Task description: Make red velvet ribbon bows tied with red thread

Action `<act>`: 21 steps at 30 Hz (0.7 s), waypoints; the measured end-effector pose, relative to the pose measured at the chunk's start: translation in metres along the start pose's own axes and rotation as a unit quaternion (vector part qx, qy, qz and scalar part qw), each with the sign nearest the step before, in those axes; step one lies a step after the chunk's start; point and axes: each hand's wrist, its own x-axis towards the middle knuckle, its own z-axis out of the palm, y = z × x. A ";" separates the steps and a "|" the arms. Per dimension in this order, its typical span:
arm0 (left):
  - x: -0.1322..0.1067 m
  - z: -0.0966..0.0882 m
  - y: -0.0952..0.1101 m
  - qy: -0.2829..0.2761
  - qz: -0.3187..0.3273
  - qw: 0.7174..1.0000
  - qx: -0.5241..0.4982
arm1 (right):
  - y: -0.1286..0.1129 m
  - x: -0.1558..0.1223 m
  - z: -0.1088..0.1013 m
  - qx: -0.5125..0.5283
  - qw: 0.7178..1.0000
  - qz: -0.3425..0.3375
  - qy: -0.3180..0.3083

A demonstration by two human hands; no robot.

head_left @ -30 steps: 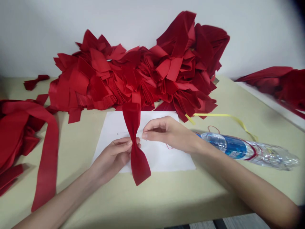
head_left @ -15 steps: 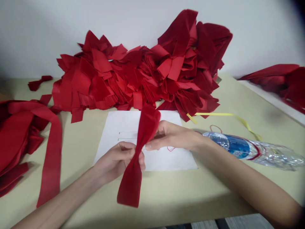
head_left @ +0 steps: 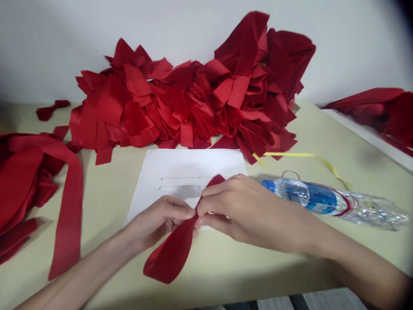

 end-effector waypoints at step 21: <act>-0.001 0.005 0.001 -0.035 -0.017 0.996 0.076 | 0.009 0.008 0.010 0.215 0.977 0.008 0.005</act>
